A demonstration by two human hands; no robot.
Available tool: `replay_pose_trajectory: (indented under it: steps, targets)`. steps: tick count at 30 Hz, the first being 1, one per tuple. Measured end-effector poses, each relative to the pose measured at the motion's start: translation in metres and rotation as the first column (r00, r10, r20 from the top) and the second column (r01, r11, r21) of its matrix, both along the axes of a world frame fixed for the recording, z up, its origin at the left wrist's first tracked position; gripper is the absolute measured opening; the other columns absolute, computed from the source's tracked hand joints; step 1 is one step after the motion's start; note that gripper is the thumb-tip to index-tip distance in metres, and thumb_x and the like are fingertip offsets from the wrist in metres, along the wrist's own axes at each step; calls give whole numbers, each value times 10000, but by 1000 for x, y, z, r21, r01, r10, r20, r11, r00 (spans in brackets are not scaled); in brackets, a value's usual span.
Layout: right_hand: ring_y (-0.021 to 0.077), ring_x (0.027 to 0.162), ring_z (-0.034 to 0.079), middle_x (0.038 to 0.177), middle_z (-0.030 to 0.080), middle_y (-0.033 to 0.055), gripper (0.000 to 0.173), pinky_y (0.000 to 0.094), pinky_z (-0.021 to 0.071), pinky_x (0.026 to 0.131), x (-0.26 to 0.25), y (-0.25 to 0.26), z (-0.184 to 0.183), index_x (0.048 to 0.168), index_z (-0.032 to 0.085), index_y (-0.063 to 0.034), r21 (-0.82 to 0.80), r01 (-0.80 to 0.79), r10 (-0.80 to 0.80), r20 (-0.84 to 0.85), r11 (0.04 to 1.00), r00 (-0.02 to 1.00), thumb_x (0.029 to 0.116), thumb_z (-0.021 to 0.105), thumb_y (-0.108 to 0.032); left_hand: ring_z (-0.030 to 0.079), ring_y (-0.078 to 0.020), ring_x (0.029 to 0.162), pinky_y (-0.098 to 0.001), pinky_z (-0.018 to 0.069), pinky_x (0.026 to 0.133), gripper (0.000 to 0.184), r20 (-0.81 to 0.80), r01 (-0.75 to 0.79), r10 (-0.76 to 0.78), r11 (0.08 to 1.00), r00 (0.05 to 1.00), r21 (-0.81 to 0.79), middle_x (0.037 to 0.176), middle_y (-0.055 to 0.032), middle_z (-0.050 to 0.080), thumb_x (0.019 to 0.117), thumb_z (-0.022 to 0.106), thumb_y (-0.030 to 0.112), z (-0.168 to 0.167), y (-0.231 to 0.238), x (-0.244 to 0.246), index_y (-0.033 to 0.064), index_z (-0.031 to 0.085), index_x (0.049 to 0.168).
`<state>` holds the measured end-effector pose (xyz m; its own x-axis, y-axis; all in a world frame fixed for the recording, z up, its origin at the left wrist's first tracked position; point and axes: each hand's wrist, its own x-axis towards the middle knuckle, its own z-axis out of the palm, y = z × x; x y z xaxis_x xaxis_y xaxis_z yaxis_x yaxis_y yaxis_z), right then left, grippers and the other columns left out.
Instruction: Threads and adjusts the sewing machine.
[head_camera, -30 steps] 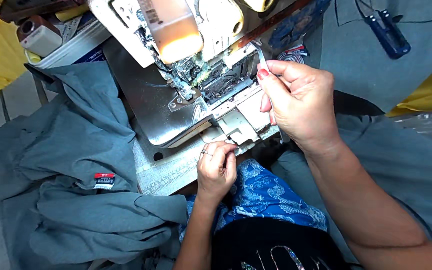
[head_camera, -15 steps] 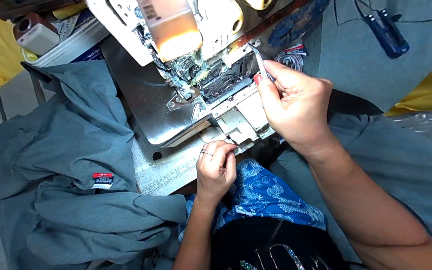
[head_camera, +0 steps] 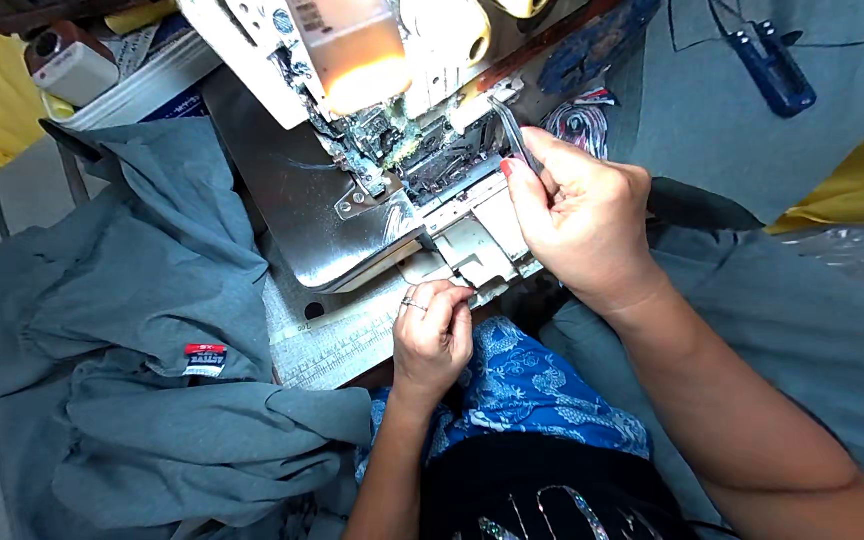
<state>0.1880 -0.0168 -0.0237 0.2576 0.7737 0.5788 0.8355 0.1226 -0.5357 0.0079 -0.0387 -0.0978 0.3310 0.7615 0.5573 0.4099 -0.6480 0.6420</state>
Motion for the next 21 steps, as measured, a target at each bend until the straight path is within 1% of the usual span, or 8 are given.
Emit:
replay_pose_trajectory:
  steps: [4,8,11,14,16,18,20,21]
  targets:
    - [87,486,418,632,572,41,321,240,348,458,2,-20,15,1264,682,40,-113,-30,22,-66,993,998,1029,587,-159,669,-144,887,-216,536,820,112,1,3,-3,1000,1000,0,887,-104,705,882,630,21,0,0,0,7,741,892]
    - [109,505,463,669,593,57,321,260,374,459,0,-36,17,1280,666,29,-156,-25,15,-62,987,998,1050,554,-163,668,-145,897,-215,533,826,110,9,8,-8,1000,1000,0,894,-107,703,887,634,26,-1,0,0,7,743,895]
    - [237,689,639,918,706,157,345,389,488,574,-1,-37,12,1292,653,11,-272,-53,40,-54,961,998,1088,464,-193,667,-149,900,-216,530,828,111,3,8,-8,1000,1000,7,898,-111,705,884,635,25,-1,0,0,4,743,894]
    - [309,836,682,1078,697,202,443,463,533,672,2,-31,5,1422,578,-2,-355,-104,80,-82,929,993,1081,483,-270,667,-148,901,-212,531,825,111,8,10,-10,1000,1000,10,900,-111,705,884,632,21,-2,0,0,3,741,893]
    - [337,896,696,1117,689,222,464,473,555,720,3,-26,4,1440,555,8,-375,-114,91,-79,920,993,1057,537,-253,666,-146,896,-211,532,822,107,12,9,-9,1000,1000,11,897,-110,702,883,633,18,-1,0,0,1,738,896]
    - [344,886,715,1048,725,215,448,475,563,747,3,-20,4,1403,586,29,-407,-95,78,-59,908,995,1057,503,-243,667,-145,910,-210,532,834,107,8,10,-10,1000,1000,12,904,-111,702,890,632,20,-1,0,0,3,737,903]
    - [356,777,686,871,703,198,457,497,530,687,5,-14,10,1392,572,48,-499,-96,83,-50,861,995,1090,424,-261,665,-148,915,-213,527,837,105,-3,8,-8,1000,1000,15,906,-114,703,897,635,28,-1,0,-1,6,737,900]
    - [365,768,680,836,686,190,469,510,521,682,7,-12,14,1401,553,43,-556,-105,94,-48,825,994,1103,388,-279,665,-147,912,-212,527,833,104,-6,7,-7,1000,1000,18,904,-115,702,896,634,30,-1,0,-1,6,736,898]
